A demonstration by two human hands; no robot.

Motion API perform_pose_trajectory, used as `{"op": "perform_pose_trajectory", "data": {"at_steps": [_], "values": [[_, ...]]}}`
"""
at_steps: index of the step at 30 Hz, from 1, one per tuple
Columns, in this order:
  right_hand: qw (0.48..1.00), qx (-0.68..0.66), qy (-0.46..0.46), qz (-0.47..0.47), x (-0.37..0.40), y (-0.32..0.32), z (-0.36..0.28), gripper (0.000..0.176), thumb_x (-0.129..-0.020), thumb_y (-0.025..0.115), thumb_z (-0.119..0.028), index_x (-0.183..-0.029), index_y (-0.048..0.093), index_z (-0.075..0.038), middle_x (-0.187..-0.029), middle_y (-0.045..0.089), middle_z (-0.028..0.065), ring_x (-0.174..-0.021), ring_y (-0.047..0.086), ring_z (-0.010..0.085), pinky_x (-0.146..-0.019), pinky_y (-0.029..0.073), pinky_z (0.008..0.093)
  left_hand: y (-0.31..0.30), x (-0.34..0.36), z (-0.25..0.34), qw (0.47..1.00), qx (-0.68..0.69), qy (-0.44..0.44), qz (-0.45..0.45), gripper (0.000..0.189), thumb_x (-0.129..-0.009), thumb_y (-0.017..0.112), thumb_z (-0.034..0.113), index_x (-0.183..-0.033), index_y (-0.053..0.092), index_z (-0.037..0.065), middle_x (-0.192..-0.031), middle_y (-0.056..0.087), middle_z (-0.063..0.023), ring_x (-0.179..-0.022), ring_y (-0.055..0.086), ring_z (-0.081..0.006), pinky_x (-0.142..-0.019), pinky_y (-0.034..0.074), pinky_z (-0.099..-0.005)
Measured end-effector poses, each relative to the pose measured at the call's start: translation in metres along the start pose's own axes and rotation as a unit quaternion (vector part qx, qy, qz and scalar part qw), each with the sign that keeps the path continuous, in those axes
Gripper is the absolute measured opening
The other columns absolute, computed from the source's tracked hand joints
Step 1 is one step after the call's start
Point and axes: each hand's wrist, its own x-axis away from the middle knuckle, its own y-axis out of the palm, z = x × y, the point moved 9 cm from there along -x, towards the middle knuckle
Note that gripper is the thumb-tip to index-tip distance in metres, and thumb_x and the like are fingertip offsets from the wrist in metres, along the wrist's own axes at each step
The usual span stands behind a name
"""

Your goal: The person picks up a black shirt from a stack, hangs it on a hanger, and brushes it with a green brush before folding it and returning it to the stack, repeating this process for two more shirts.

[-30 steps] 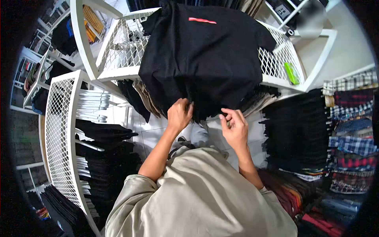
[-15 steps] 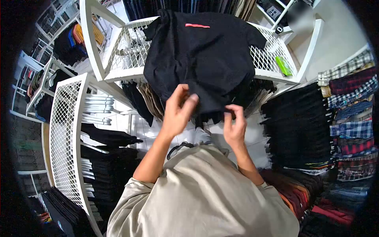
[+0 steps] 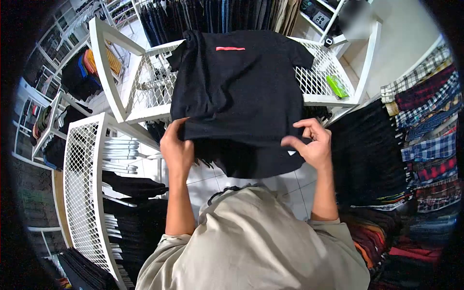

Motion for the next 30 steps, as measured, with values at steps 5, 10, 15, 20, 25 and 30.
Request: {"op": "perform_pose_trajectory", "data": {"at_steps": [5, 10, 15, 20, 25, 30], "values": [[0.97, 0.105, 0.085, -0.204, -0.014, 0.017, 0.039, 0.032, -0.068, 0.086, -0.005, -0.098, 0.076, -0.001, -0.078, 0.061, 0.0116, -0.069, 0.061, 0.0254, -0.063, 0.047, 0.0364, 0.001, -0.023, -0.006, 0.988, 0.137, -0.07, -0.017, 0.02, -0.088, 0.059, 0.0, -0.107, 0.068, -0.002, -0.093, 0.072, -0.0132, -0.088, 0.067, -0.0207, -0.084, 0.05, -0.0297], [0.942, -0.25, 0.213, -0.07, -0.025, 0.024, 0.141, 0.058, -0.078, 0.041, 0.019, -0.129, 0.06, 0.0, -0.106, 0.065, 0.0038, -0.101, 0.06, 0.0108, -0.092, 0.047, 0.0241, 0.025, -0.05, -0.03, 0.952, 0.288, -0.092, -0.035, 0.014, -0.095, 0.057, 0.001, -0.105, 0.065, -0.003, -0.092, 0.068, -0.0059, -0.087, 0.059, -0.0108, -0.082, 0.046, -0.0244], [0.901, -0.381, 0.19, -0.081, -0.044, 0.026, 0.141, 0.025, -0.087, 0.063, 0.001, -0.112, 0.06, -0.004, -0.1, 0.065, 0.0002, -0.096, 0.058, 0.0062, -0.089, 0.044, 0.0218, 0.04, -0.075, 0.005, 0.942, 0.154, -0.005, -0.298, 0.044, -0.068, 0.091, 0.009, -0.102, 0.065, -0.001, -0.086, 0.065, -0.0034, -0.082, 0.059, -0.0101, -0.077, 0.047, -0.0249], [0.951, -0.125, 0.132, -0.25, -0.092, 0.024, 0.133, 0.045, -0.067, 0.084, 0.0, -0.106, 0.06, -0.002, -0.107, 0.065, 0.0041, -0.111, 0.06, 0.0156, -0.099, 0.045, 0.0313, 0.043, -0.116, 0.011, 0.932, -0.021, 0.072, -0.355, 0.053, -0.065, 0.088, 0.003, -0.113, 0.067, 0.003, -0.097, 0.072, -0.0115, -0.09, 0.068, -0.024, -0.084, 0.053, -0.0349], [0.964, 0.227, 0.007, 0.139, -0.157, -0.003, 0.061, 0.064, -0.071, 0.086, -0.016, -0.127, 0.056, -0.008, -0.111, 0.062, 0.0179, -0.108, 0.061, 0.0381, -0.097, 0.049, 0.0441, 0.036, -0.143, 0.075, 0.943, -0.215, 0.252, 0.035, 0.051, -0.074, 0.083, 0.01, -0.121, 0.064, 0.007, -0.111, 0.067, -0.0151, -0.102, 0.063, -0.0363, -0.089, 0.049, -0.0429], [0.995, -0.029, -0.049, 0.076, -0.133, 0.091, -0.013, 0.024, -0.081, 0.077, -0.012, -0.099, 0.062, -0.006, -0.09, 0.068, 0.0141, -0.084, 0.069, 0.0333, -0.075, 0.055, 0.0412, 0.088, -0.09, 0.067, 0.928, -0.151, 0.297, -0.165, 0.025, -0.08, 0.068, 0.004, -0.104, 0.063, 0.007, -0.1, 0.061, -0.0142, -0.096, 0.06, -0.0359, -0.095, 0.045, -0.0456]]}}
